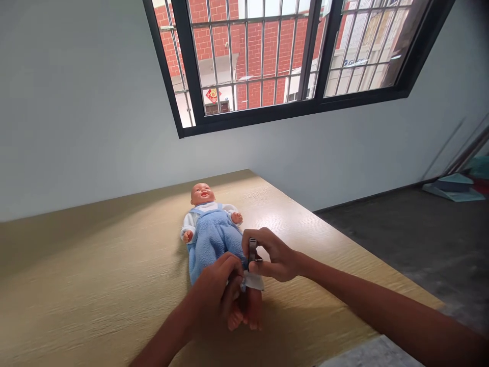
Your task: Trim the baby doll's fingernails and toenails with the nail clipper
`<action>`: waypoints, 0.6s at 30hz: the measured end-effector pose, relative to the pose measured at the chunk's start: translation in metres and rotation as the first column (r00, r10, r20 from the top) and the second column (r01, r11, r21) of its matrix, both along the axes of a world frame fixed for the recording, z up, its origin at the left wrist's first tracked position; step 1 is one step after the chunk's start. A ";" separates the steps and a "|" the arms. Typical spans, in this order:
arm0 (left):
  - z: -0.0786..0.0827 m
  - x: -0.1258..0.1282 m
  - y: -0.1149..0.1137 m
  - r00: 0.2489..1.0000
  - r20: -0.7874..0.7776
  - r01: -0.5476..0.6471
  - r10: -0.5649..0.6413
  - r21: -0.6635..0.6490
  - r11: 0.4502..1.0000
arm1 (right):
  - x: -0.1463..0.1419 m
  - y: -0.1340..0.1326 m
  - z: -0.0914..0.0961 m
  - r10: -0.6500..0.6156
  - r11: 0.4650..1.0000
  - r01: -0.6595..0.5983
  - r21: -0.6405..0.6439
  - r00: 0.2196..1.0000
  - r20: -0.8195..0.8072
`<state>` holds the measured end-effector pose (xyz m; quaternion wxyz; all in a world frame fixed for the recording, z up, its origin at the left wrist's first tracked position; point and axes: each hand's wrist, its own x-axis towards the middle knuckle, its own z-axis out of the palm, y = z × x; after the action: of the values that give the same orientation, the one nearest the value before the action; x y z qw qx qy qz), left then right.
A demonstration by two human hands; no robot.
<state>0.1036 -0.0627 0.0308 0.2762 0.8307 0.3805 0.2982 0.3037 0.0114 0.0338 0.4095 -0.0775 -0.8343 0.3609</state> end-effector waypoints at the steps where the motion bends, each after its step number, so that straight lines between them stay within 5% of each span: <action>1: 0.001 0.000 0.000 1.000 0.006 0.002 -0.002 -0.006 1.000 | 0.000 0.000 0.001 0.029 0.999 -0.029 -0.021 0.999 0.036; 18: 0.000 -0.001 0.000 0.998 0.066 -0.019 0.021 -0.030 0.999 | 0.002 0.007 -0.002 0.056 0.995 -0.050 -0.085 0.996 0.067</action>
<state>0.1023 -0.0625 0.0305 0.2979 0.8123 0.3837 0.3228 0.3059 0.0183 0.0320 0.3668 -0.0847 -0.8342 0.4030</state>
